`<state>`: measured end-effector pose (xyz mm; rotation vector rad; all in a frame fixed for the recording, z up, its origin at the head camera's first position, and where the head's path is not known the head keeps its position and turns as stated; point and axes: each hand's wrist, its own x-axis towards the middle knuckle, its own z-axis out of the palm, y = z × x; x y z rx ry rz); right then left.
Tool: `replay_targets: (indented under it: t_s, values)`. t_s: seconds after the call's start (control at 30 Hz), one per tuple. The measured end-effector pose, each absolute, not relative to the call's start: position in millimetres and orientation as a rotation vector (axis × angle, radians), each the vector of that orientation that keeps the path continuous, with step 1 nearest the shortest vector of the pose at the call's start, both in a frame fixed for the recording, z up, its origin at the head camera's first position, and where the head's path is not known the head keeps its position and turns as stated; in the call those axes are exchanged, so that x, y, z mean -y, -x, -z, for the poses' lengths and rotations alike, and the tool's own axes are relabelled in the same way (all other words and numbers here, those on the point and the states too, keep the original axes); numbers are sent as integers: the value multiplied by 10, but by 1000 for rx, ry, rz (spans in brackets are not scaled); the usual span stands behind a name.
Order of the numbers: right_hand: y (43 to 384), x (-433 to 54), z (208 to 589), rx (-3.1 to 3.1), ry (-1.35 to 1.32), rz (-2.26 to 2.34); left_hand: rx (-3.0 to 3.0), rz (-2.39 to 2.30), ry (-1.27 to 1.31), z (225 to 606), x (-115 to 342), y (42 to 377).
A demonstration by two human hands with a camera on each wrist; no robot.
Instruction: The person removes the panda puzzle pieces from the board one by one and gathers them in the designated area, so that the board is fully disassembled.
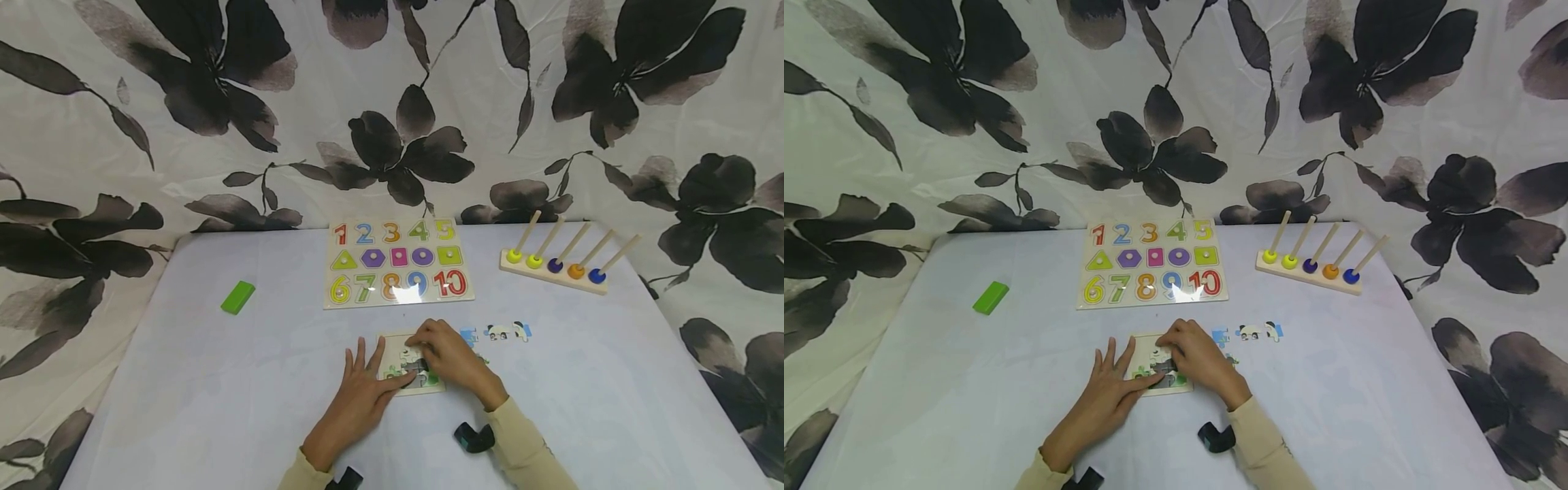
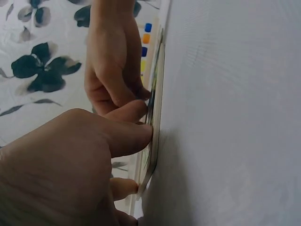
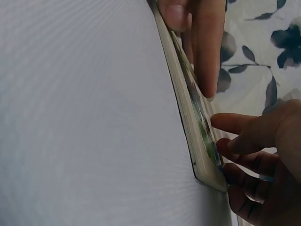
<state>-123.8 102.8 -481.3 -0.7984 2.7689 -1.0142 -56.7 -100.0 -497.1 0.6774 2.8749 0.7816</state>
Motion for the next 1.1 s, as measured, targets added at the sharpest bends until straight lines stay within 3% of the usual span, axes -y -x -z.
replay_targets:
  t_s: [1.1]
  values:
    - [1251,-1022,4875,-2773,769,1017,-2919,-636,-664,5004,813,553]
